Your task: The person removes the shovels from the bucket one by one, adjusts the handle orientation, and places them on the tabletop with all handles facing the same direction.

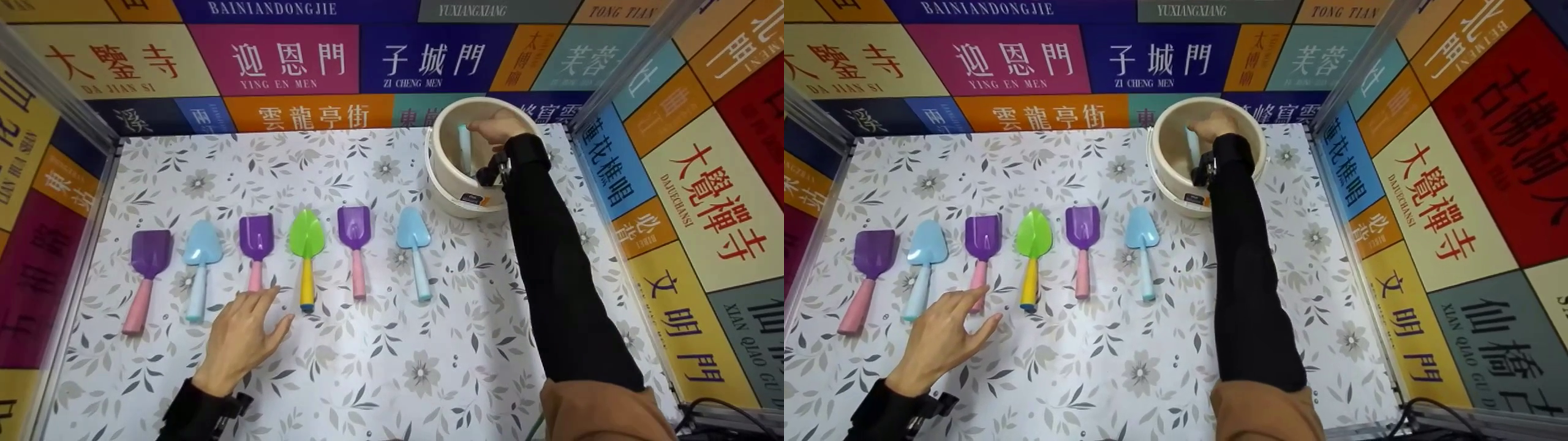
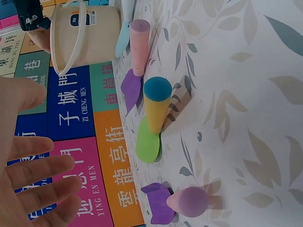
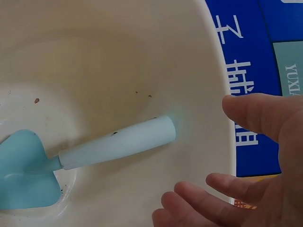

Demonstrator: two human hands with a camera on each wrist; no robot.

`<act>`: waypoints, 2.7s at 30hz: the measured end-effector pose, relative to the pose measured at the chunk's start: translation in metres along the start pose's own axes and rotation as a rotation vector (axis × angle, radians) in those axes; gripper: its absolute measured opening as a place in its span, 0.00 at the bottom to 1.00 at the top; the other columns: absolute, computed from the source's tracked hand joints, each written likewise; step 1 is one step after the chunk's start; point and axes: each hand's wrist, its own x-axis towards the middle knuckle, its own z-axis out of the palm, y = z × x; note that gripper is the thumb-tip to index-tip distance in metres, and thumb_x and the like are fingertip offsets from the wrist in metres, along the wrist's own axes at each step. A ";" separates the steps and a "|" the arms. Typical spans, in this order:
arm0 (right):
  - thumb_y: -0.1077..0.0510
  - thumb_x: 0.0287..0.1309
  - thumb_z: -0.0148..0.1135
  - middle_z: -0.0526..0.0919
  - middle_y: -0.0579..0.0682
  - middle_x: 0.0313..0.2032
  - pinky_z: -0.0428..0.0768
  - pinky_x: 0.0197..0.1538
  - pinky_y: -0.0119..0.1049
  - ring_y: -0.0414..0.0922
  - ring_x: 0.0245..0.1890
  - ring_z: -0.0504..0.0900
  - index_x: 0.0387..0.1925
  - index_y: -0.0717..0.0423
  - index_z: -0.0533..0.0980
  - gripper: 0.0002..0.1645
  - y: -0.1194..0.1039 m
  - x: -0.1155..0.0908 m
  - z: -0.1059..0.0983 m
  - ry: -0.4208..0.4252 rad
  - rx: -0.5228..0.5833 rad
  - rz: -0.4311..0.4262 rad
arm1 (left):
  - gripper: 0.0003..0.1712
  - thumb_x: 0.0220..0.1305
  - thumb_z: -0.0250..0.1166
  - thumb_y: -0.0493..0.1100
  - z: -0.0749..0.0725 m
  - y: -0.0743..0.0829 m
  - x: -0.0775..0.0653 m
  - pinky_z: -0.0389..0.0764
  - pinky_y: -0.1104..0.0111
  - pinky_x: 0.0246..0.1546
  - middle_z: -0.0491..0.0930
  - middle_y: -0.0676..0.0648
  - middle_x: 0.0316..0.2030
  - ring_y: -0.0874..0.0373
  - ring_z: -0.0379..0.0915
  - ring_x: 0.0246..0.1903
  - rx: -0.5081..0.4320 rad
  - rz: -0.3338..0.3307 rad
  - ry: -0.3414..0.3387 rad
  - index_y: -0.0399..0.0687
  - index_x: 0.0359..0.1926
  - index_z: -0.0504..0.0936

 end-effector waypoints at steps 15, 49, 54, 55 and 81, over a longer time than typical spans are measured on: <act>0.37 0.75 0.50 0.70 0.67 0.70 0.76 0.67 0.46 0.61 0.67 0.75 0.75 0.66 0.61 0.44 -0.010 0.030 0.005 -0.129 -0.325 -0.047 | 0.31 0.54 0.78 0.49 0.001 -0.003 -0.002 0.87 0.52 0.37 0.88 0.35 0.43 0.40 0.84 0.40 -0.011 -0.030 -0.026 0.36 0.56 0.84; 0.62 0.52 0.54 0.66 0.45 0.18 0.67 0.29 0.35 0.46 0.24 0.68 0.18 0.51 0.71 0.09 0.007 0.044 0.012 -0.016 -0.447 -0.191 | 0.31 0.54 0.78 0.49 0.000 -0.009 -0.003 0.87 0.52 0.37 0.88 0.35 0.42 0.40 0.84 0.40 0.007 -0.032 -0.034 0.36 0.55 0.84; 0.61 0.58 0.50 0.69 0.48 0.23 0.70 0.36 0.38 0.47 0.29 0.71 0.32 0.57 0.71 0.04 0.004 0.029 -0.001 -0.005 -0.372 -0.161 | 0.31 0.55 0.77 0.50 -0.001 -0.008 0.002 0.87 0.51 0.38 0.88 0.35 0.43 0.40 0.84 0.40 0.010 -0.013 -0.038 0.35 0.55 0.84; 0.60 0.61 0.49 0.75 0.53 0.29 0.75 0.43 0.40 0.50 0.35 0.74 0.40 0.61 0.74 0.10 0.003 0.024 -0.003 0.003 -0.352 -0.161 | 0.31 0.55 0.77 0.50 -0.001 -0.008 0.003 0.87 0.51 0.38 0.88 0.34 0.43 0.39 0.84 0.40 0.011 -0.009 -0.039 0.35 0.55 0.84; 0.53 0.73 0.58 0.84 0.61 0.53 0.79 0.56 0.34 0.33 0.47 0.80 0.57 0.59 0.75 0.17 0.069 -0.102 0.003 0.521 0.189 -0.433 | 0.31 0.56 0.77 0.50 -0.003 0.004 0.008 0.88 0.53 0.41 0.88 0.35 0.43 0.41 0.84 0.41 -0.005 0.029 -0.005 0.35 0.55 0.84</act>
